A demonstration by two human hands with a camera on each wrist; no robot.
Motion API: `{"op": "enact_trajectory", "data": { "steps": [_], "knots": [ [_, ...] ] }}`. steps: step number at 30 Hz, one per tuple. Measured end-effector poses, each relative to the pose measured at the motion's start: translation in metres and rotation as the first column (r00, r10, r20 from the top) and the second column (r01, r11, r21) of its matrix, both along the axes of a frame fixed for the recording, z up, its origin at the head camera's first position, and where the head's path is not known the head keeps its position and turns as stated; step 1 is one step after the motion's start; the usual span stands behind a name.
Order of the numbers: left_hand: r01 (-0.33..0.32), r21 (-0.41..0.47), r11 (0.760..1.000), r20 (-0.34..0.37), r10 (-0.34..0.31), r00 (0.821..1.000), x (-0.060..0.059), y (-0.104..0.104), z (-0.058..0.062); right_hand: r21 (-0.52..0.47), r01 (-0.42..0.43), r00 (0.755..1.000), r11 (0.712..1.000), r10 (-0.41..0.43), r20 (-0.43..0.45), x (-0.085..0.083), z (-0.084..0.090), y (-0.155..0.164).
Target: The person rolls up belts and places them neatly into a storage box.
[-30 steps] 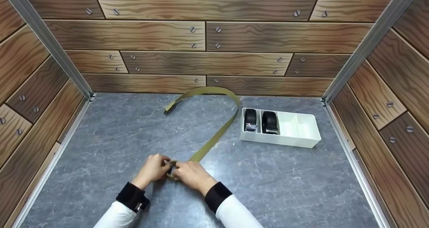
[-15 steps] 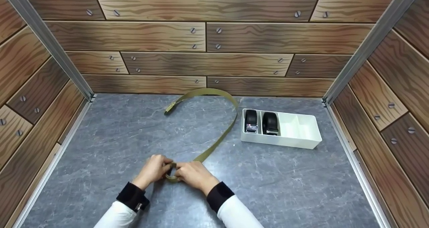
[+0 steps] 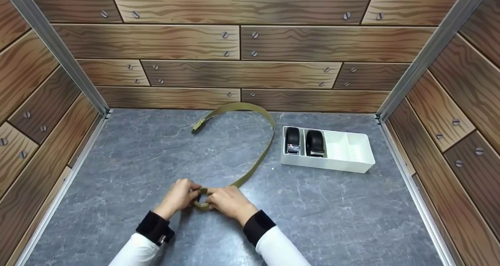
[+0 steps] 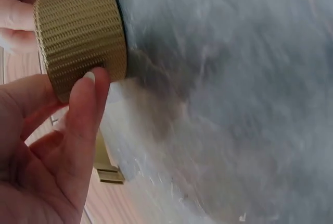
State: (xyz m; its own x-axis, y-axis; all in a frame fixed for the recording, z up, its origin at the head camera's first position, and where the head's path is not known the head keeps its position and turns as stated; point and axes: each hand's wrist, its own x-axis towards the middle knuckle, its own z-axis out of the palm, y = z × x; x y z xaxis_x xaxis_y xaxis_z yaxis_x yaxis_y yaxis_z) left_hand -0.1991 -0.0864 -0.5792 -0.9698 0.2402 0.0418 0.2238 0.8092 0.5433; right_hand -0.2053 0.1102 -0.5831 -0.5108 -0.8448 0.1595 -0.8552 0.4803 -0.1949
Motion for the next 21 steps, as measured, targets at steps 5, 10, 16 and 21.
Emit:
{"op": "enact_trajectory", "data": {
  "steps": [5,10,16,21],
  "knots": [
    [-0.046,0.004,0.999,-0.019,0.046,0.999,0.0021,0.0036,-0.003,-0.031,-0.003,0.999,1.0,0.002,-0.04,0.0013,-0.0025,-0.0018],
    [-0.085,0.046,0.995,-0.027,0.086,0.996,0.0037,0.0055,-0.0042,-0.028,0.004,0.999,1.0,-0.006,-0.048,0.0031,-0.0019,-0.0042],
    [-0.001,0.009,1.0,-0.015,0.001,1.0,0.0014,0.0032,-0.0039,0.007,0.002,1.0,1.0,-0.002,-0.004,0.0003,-0.0006,0.0012],
    [-0.03,0.016,0.999,-0.024,0.03,0.999,0.0035,0.004,-0.0038,-0.016,-0.02,1.0,1.0,0.02,-0.021,0.0017,-0.0026,-0.0006]
  ]
}}
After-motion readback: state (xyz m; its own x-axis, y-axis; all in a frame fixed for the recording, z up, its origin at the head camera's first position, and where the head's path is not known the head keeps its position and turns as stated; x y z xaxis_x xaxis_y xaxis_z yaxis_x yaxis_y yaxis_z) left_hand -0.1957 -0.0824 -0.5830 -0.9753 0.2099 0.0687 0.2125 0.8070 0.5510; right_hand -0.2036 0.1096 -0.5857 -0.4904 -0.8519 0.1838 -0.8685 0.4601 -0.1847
